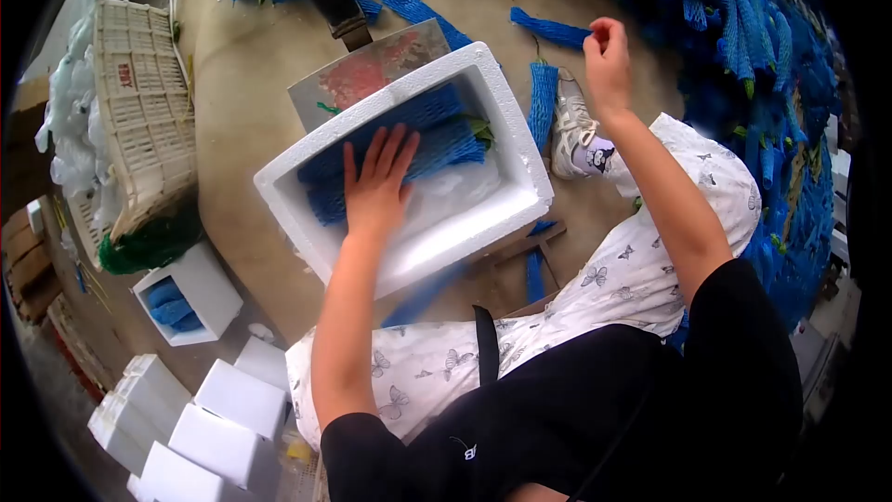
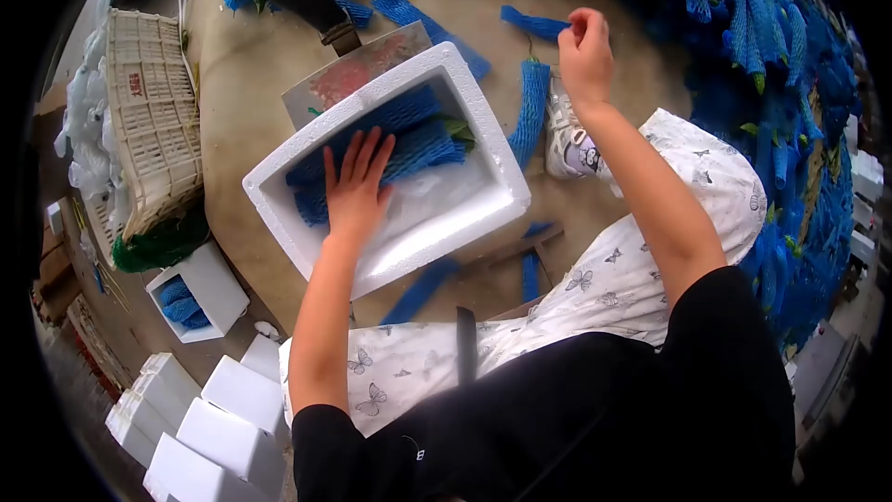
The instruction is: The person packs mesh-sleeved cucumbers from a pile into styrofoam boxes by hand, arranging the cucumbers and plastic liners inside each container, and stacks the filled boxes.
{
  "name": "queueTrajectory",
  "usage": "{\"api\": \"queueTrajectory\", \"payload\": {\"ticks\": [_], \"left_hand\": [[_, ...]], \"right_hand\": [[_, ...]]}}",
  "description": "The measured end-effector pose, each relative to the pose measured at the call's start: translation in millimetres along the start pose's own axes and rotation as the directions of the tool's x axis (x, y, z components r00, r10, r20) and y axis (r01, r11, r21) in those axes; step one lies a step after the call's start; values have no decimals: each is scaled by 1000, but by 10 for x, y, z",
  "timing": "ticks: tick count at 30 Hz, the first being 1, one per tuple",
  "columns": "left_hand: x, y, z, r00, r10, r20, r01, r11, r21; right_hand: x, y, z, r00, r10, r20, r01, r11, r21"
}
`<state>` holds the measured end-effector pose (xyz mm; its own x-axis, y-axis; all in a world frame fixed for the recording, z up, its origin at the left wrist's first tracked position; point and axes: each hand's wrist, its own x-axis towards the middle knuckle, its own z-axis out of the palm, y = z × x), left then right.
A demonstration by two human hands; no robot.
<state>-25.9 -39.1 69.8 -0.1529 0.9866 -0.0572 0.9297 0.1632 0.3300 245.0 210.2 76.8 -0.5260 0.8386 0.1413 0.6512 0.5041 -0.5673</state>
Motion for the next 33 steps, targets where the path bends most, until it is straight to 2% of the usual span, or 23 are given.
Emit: {"api": "queueTrajectory", "payload": {"ticks": [1,2,3,5,6,7,8,9,11,13,15,17,18,19,20,21,22,23,25,27,29,31,33], "left_hand": [[98,-10,32,997,73,36,-74,997,25],[106,-13,97,998,45,49,-47,998,37],[162,-7,147,998,40,46,-41,999,27],[57,-20,142,999,37,22,-38,999,39],[65,-22,132,998,37,41,-39,998,52],[27,-24,137,999,24,49,-27,997,66],[48,-41,164,998,24,52,-27,998,63],[65,-58,169,997,39,62,-42,998,55],[12,-4,140,997,36,73,-39,998,51],[78,-50,151,997,12,77,-16,998,57],[98,-19,-37,996,4,86,-7,999,39],[113,-136,-345,983,133,127,-97,962,-257],[52,-247,-532,994,-23,108,77,846,-528],[-23,-358,-727,975,-215,-58,120,728,-675],[-143,-372,-1036,871,-458,-175,156,597,-787],[-330,-504,-1287,744,-599,-295,184,608,-772],[-495,-489,-1474,679,-627,-381,144,623,-769],[-649,-501,-1555,703,-580,-410,129,672,-730],[-635,-219,-1481,931,-141,-336,-6,916,-402],[-548,141,-1080,1000,22,-7,-23,950,-312],[-459,106,-672,931,-54,360,81,995,-58],[-419,37,-224,930,-18,367,80,985,-156],[-512,41,101,918,-75,389,91,996,-21]], "right_hand": [[-91,269,124,931,361,-44,-362,932,-12],[-328,297,261,760,573,306,-549,819,-170],[-730,542,610,718,608,339,-529,793,-303],[-1377,895,1457,473,821,321,-809,548,-211],[-1372,599,1393,417,867,273,-853,477,-213],[-1242,278,1302,373,901,224,-887,417,-200],[-1245,260,1332,388,902,190,-908,409,-85],[-1195,309,1364,387,901,196,-911,407,-69],[-1203,385,1128,506,858,88,-789,420,449],[-880,304,582,595,803,28,-635,449,629],[-400,-301,54,794,528,-302,-283,760,585],[-105,-963,-289,884,161,-439,74,879,471],[-32,-1160,-358,937,-44,-346,202,876,437],[4,-1325,-385,937,-247,-246,332,848,413],[-41,-1520,-375,921,-389,-35,369,837,405],[-132,-1716,-360,842,-509,180,408,818,407],[-291,-1804,-193,792,-510,336,351,830,432],[-470,-1804,72,720,-503,479,297,846,442],[-696,-1702,537,671,-482,563,338,875,346],[-717,-1429,907,722,-473,504,338,878,340],[-750,-1400,813,734,-466,494,375,884,278],[-832,-1134,735,776,-476,413,438,879,190],[-834,-1077,573,784,-570,245,561,820,111]]}}
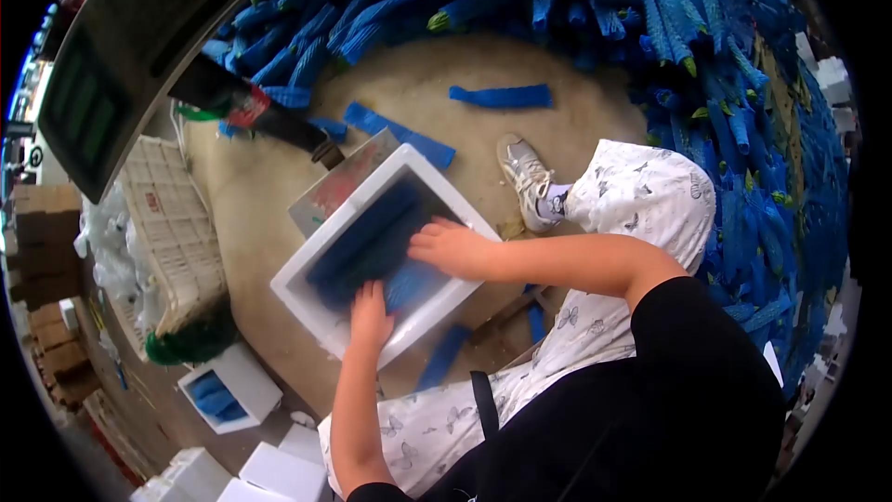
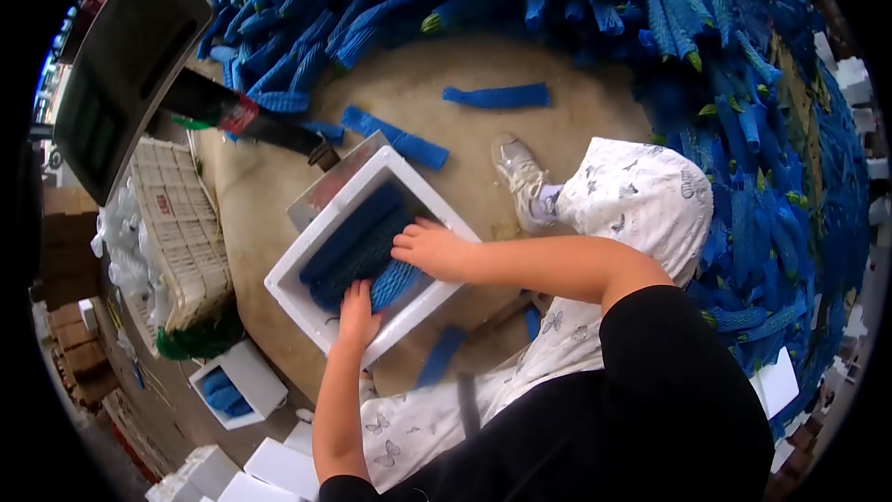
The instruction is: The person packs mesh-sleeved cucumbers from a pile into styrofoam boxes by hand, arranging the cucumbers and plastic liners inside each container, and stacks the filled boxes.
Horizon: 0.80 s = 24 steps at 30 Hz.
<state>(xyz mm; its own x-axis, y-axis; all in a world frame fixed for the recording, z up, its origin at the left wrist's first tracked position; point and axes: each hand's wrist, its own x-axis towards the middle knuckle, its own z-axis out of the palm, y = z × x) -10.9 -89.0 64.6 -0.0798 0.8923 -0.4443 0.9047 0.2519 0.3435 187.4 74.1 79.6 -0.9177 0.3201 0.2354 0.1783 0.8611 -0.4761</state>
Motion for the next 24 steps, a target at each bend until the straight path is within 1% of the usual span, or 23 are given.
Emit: {"api": "queueTrajectory", "payload": {"ticks": [1,2,3,4,5,6,7,8,9,10,11,12,13,14,15,16,17,18,19,20,22,23,24], "left_hand": [[-40,-25,18,996,-1,-93,0,1000,-5],[-73,-28,-33,992,-10,-128,14,999,32],[-109,59,-169,986,-9,-167,20,997,68],[-126,113,-235,974,26,-224,-2,994,108],[-127,143,-303,965,54,-258,-14,988,151],[-96,172,-329,954,83,-289,-27,981,192],[-29,206,-321,925,192,-328,-115,964,241],[56,254,-318,884,298,-360,-196,936,294],[191,321,-297,840,399,-366,-302,906,296],[351,322,-280,899,361,-250,-290,915,281],[430,290,-249,910,352,-218,-285,915,285],[496,253,-207,920,343,-192,-282,915,287],[467,206,-158,924,339,-179,-289,922,256],[461,173,-142,929,335,-154,-290,922,255],[480,139,-132,934,329,-140,-291,926,240],[486,125,-108,939,318,-128,-286,933,220],[475,87,-85,944,312,-105,-284,933,221],[458,52,-55,949,304,-85,-280,934,222],[444,10,-26,947,312,-78,-288,931,225],[425,-1,-4,954,292,-70,-271,937,220],[380,18,5,976,211,-47,-199,962,187],[363,23,10,981,190,-33,-181,967,180],[361,16,2,980,199,-30,-190,963,189]], "right_hand": [[25,-62,-83,992,24,122,-20,999,-35],[84,-109,-144,969,52,243,-37,997,-65],[125,-88,1,960,58,275,-53,998,-27],[178,-51,162,949,62,309,-72,997,21],[263,-29,192,948,81,307,-89,996,14],[332,14,203,934,83,348,-114,991,68],[358,82,196,920,84,383,-139,983,117],[343,82,198,944,40,327,-89,987,136],[302,145,173,945,-20,327,-46,981,191],[358,161,-81,940,-92,327,7,968,252],[486,309,-426,961,-200,191,158,964,212],[616,622,-792,949,-311,60,300,943,147],[674,1018,-1027,970,-214,-111,211,977,-38],[683,1553,-1082,960,0,-280,8,1000,26],[670,2144,-1061,882,278,-380,-264,960,90],[638,2643,-1053,713,487,-505,-561,828,7],[569,3146,-1092,753,457,-472,-630,707,-320],[521,3610,-1072,824,309,-475,-546,659,-518],[574,3978,-1089,833,337,-439,-552,569,-609],[658,4271,-1023,836,371,-403,-544,478,-690],[896,4562,-963,813,398,-424,-574,425,-700],[1014,4645,-963,789,463,-403,-597,425,-681],[1058,4633,-934,791,472,-390,-593,433,-678]]}}
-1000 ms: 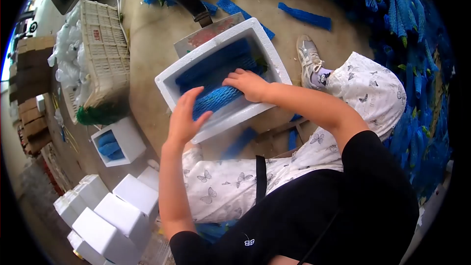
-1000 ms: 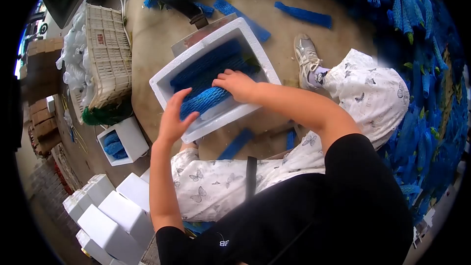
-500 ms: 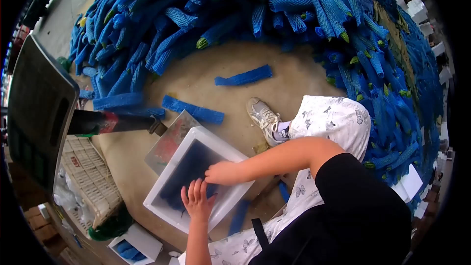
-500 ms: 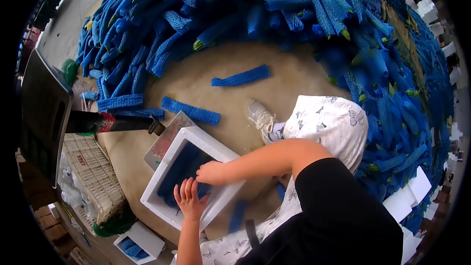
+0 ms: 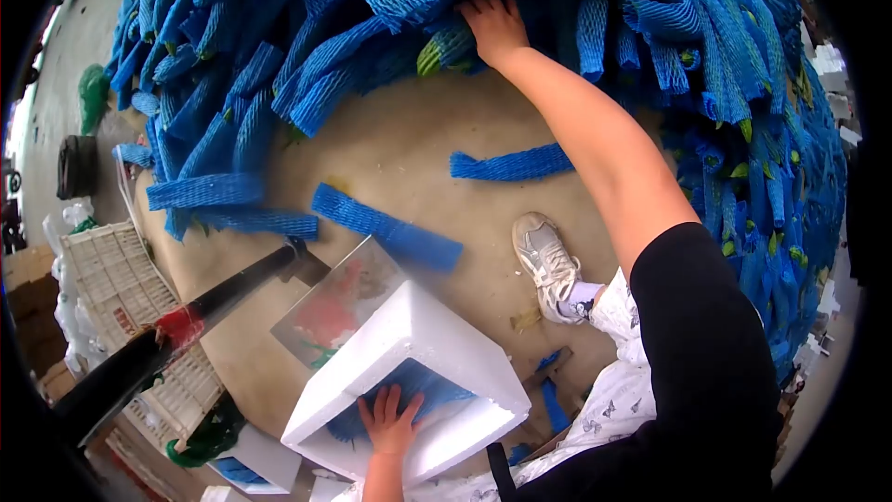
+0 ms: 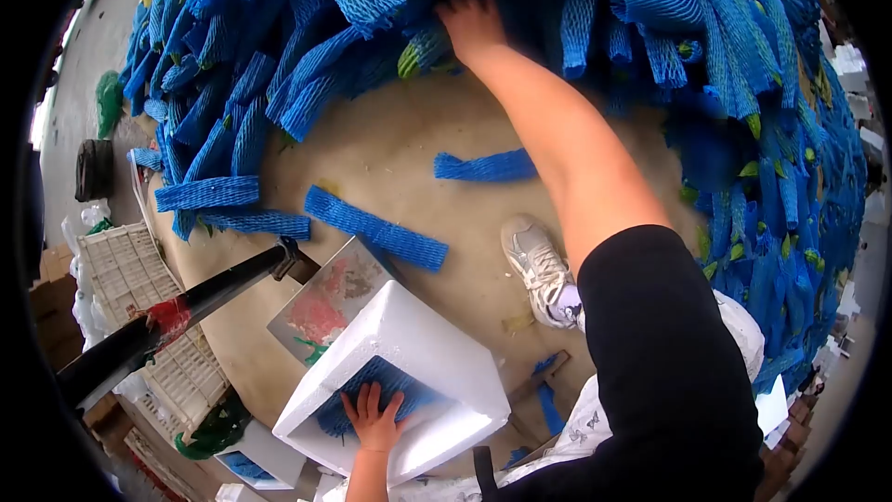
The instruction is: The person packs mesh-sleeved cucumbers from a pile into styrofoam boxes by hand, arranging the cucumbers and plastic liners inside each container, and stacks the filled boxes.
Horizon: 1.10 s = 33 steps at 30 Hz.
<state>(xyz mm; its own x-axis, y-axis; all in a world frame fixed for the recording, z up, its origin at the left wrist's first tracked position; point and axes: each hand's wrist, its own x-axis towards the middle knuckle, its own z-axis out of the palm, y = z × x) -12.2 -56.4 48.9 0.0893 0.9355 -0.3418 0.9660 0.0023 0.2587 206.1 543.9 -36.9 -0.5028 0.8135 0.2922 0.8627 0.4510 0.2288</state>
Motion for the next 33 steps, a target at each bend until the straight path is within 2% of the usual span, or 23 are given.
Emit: {"api": "queueTrajectory", "payload": {"ticks": [2,3,5,7,8,9,10,11,13,14,15,16,17,18,20,21,24,26,28,29,31,32,33], "left_hand": [[-24,-1,-18,1000,22,-5,-22,1000,6],[-2,-7,-14,1000,26,-2,-26,1000,7],[62,-9,-22,1000,28,-5,-28,1000,6],[73,26,-68,1000,14,-1,-14,1000,-18],[94,24,-71,1000,23,-20,-24,1000,-18],[125,13,-52,994,74,-82,-72,997,27],[140,25,-77,992,66,-109,-68,998,-13],[174,53,-148,991,65,-120,-70,997,-36],[172,114,-234,986,46,-159,-56,997,-61],[149,173,-236,980,28,-197,-35,999,-32],[104,221,-161,964,17,-266,-16,1000,9],[53,304,-232,934,60,-353,-42,997,58],[-16,276,-209,880,135,-456,-93,989,114],[-140,323,-311,886,22,-463,12,998,69],[-283,238,-293,923,-249,-293,231,968,-96],[-275,218,-282,914,-262,-309,243,965,-100],[-268,262,-201,882,-213,-419,188,977,-100],[-171,271,-228,902,-257,-347,234,966,-108],[-164,298,-299,915,-252,-314,237,968,-86],[-192,337,-358,917,-226,-328,196,973,-124],[-260,365,-313,898,-195,-394,134,975,-179],[-255,339,-274,896,-204,-394,141,973,-182],[-240,319,-227,845,-309,-437,224,945,-237]], "right_hand": [[33,-3,-139,999,-15,30,14,1000,24],[-57,3,-289,986,-87,143,79,995,60],[-494,-75,-658,953,-303,28,285,921,264],[-1000,-295,-1157,915,-395,77,310,814,491],[-1187,-402,-1410,925,-355,133,192,740,644],[-1229,-467,-1602,951,-284,121,105,668,737],[-1328,-553,-1859,966,-217,140,8,570,822],[-1276,-594,-2150,944,-181,275,-128,569,812],[-1217,-647,-2463,983,-148,105,-72,213,974],[-1210,-692,-2756,976,-144,164,-164,11,986],[-1219,-716,-2896,994,-78,82,-74,106,992],[-1264,-739,-3217,992,-71,103,-105,-35,994],[-1329,-743,-3529,984,-94,151,-159,-86,983],[-1400,-744,-3714,975,-116,191,-206,-131,970],[-1523,-837,-3848,992,-85,96,-115,-247,962],[-1589,-895,-3978,997,-70,33,-47,-203,978],[-1779,-1099,-4193,994,-91,59,-71,-130,989],[-1863,-1256,-4344,991,-87,98,-108,-117,987],[-1926,-1369,-4368,982,-138,133,-164,-247,955],[-1963,-1399,-4312,982,-143,126,-158,-242,957],[-2047,-1459,-4153,992,-103,-68,80,116,990],[-2067,-1488,-4099,991,-112,-69,82,113,990],[-2097,-1508,-4044,990,-127,-64,74,73,995]]}}
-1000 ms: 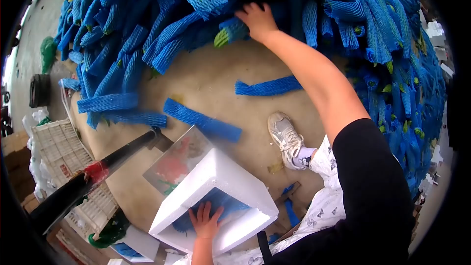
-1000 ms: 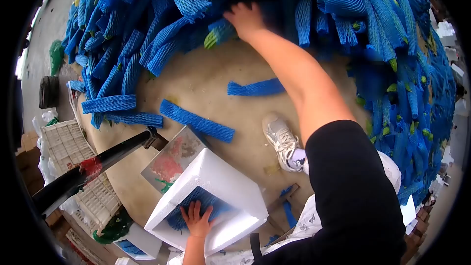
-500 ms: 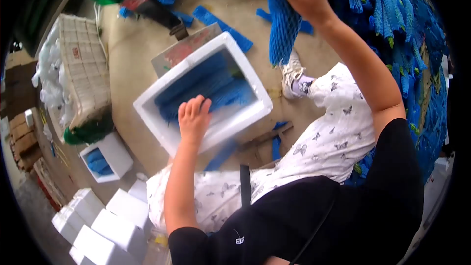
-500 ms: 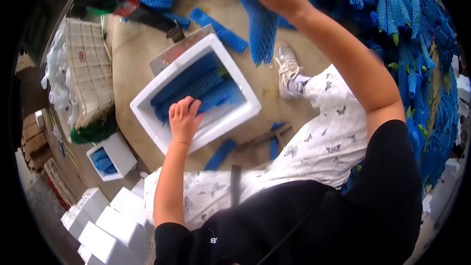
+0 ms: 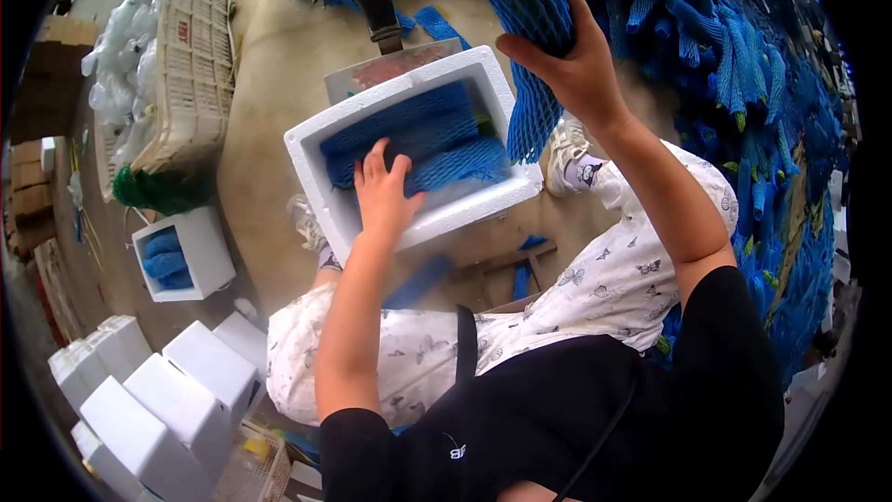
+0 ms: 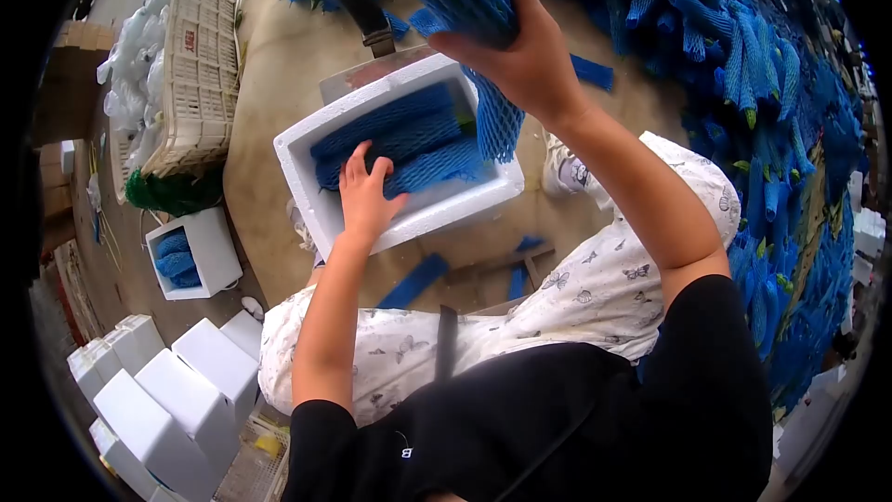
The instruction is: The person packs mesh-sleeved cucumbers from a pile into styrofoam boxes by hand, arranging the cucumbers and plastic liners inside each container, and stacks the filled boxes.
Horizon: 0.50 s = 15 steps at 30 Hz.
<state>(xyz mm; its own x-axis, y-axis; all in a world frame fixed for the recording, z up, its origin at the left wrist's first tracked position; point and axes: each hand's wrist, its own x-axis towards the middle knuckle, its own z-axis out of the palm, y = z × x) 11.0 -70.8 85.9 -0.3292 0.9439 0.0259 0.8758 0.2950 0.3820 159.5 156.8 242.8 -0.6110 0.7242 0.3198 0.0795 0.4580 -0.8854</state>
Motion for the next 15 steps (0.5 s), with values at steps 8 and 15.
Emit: {"api": "queueTrajectory", "payload": {"ticks": [8,15], "left_hand": [[322,-83,-163,996,-93,4,92,988,121],[396,-108,175,974,-135,-182,144,989,41]], "right_hand": [[-133,160,88,993,117,-33,-114,990,85],[-299,265,107,972,236,-15,-230,957,175]]}}
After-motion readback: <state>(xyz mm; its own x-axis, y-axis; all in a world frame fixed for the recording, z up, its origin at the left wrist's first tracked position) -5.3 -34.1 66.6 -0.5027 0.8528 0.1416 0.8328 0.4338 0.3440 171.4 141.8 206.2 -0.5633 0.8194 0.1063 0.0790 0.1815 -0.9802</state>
